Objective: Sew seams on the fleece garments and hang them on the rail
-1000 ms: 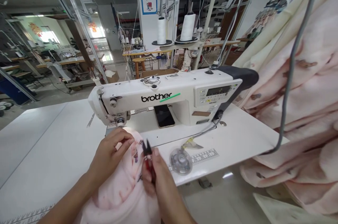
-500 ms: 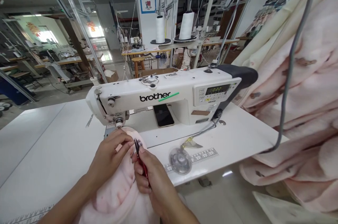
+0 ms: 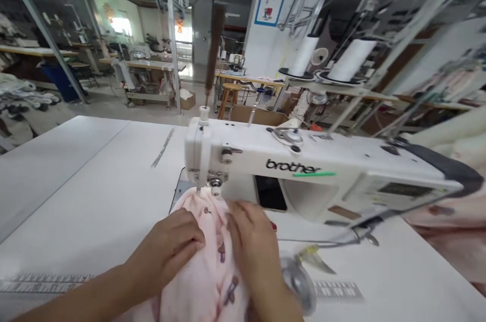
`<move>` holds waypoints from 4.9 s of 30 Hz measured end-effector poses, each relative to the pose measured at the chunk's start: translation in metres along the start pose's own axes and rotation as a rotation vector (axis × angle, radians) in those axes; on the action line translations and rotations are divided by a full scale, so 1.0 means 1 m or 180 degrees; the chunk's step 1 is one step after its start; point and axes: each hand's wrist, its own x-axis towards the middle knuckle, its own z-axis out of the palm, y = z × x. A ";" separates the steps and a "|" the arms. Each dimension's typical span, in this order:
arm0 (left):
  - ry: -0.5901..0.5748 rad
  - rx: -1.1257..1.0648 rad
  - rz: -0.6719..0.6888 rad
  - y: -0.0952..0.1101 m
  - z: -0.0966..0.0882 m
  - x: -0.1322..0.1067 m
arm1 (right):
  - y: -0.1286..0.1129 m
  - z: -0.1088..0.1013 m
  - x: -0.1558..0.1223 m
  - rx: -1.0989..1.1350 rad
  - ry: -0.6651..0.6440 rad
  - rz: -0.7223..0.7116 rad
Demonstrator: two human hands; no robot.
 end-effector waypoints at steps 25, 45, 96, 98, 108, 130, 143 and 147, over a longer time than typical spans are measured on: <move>-0.0072 0.0268 -0.1068 -0.107 -0.001 0.052 | -0.017 0.054 0.026 -0.0094 -0.1039 -0.0595; -0.0380 0.0531 -0.1152 -0.102 -0.006 0.055 | -0.021 0.054 0.029 -0.0089 -0.0914 -0.0507; -0.0548 0.0901 -0.0928 -0.096 -0.012 0.063 | -0.004 0.054 0.050 0.1093 -0.0483 0.1408; -0.0503 0.0955 -0.0905 -0.096 -0.013 0.064 | -0.003 0.062 0.053 0.1328 -0.0429 0.1540; -0.0562 0.1088 -0.0895 -0.092 -0.014 0.066 | -0.004 0.082 0.053 0.1900 -0.0348 0.1735; -0.0593 0.1235 -0.0969 -0.085 -0.014 0.065 | -0.004 0.087 0.044 0.0394 -0.0552 0.0946; -0.0639 0.1326 -0.1001 -0.082 -0.016 0.069 | -0.005 0.077 0.050 0.0310 -0.0436 0.1036; -0.0634 0.1430 -0.0993 -0.080 -0.014 0.069 | -0.005 0.077 0.050 0.0271 -0.0434 0.1022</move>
